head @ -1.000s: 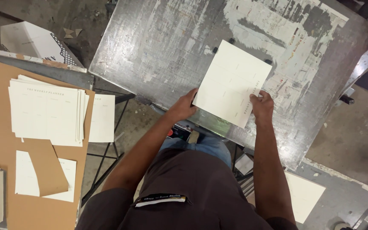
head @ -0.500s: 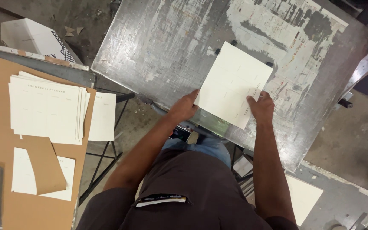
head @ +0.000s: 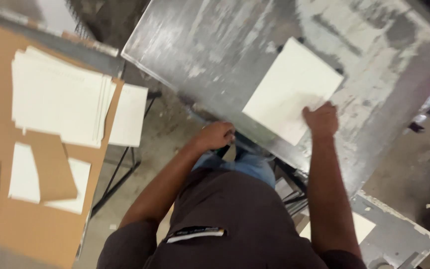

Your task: Operating a printing or packaging planner machine to process stacks of paper/cardboard.

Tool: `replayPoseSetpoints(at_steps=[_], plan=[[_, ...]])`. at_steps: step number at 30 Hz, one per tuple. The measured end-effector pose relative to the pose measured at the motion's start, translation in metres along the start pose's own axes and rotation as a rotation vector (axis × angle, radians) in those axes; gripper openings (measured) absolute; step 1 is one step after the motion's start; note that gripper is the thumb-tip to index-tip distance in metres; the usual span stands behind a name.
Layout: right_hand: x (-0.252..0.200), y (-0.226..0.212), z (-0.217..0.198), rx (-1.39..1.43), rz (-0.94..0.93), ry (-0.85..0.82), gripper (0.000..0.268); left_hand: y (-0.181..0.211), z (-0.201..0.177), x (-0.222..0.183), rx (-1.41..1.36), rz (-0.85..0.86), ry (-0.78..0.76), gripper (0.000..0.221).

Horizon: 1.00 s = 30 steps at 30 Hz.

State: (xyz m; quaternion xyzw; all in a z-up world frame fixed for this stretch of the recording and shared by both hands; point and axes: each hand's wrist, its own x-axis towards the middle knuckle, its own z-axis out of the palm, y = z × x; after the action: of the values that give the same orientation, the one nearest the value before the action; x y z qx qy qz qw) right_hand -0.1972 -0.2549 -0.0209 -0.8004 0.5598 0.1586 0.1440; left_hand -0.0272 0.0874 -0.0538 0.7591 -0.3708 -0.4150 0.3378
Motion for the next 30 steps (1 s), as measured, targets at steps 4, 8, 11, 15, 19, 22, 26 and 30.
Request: replayPoseSetpoints(at_steps=[4,8,11,15,19,22,26,30], plan=[[-0.005,-0.001,-0.001,-0.071,-0.108,0.087,0.096,-0.081,0.07,-0.03,0.101,-0.078,-0.305,0.028],[-0.015,-0.015,-0.014,-0.132,-0.275,0.053,0.074,-0.132,0.138,-0.047,0.245,-0.192,-0.435,0.04],[-0.002,0.0,-0.002,-0.257,-0.379,0.037,0.061,-0.12,0.138,-0.062,0.336,-0.192,-0.468,0.05],[0.001,0.01,0.003,-0.192,-0.47,0.12,0.054,-0.111,0.141,-0.062,0.4,-0.208,-0.41,0.05],[0.006,0.014,0.012,-0.165,-0.478,0.188,0.07,-0.115,0.147,-0.059,0.452,-0.259,-0.463,0.05],[0.006,0.011,0.012,-0.118,-0.481,0.232,0.078,-0.104,0.14,-0.059,0.482,-0.3,-0.5,0.042],[0.011,-0.008,-0.008,-0.059,-0.401,0.163,0.086,-0.119,0.142,-0.049,0.399,-0.25,-0.508,0.043],[0.009,-0.026,-0.037,-0.107,-0.375,0.128,0.089,-0.178,0.147,-0.056,0.368,-0.203,-0.417,0.045]])
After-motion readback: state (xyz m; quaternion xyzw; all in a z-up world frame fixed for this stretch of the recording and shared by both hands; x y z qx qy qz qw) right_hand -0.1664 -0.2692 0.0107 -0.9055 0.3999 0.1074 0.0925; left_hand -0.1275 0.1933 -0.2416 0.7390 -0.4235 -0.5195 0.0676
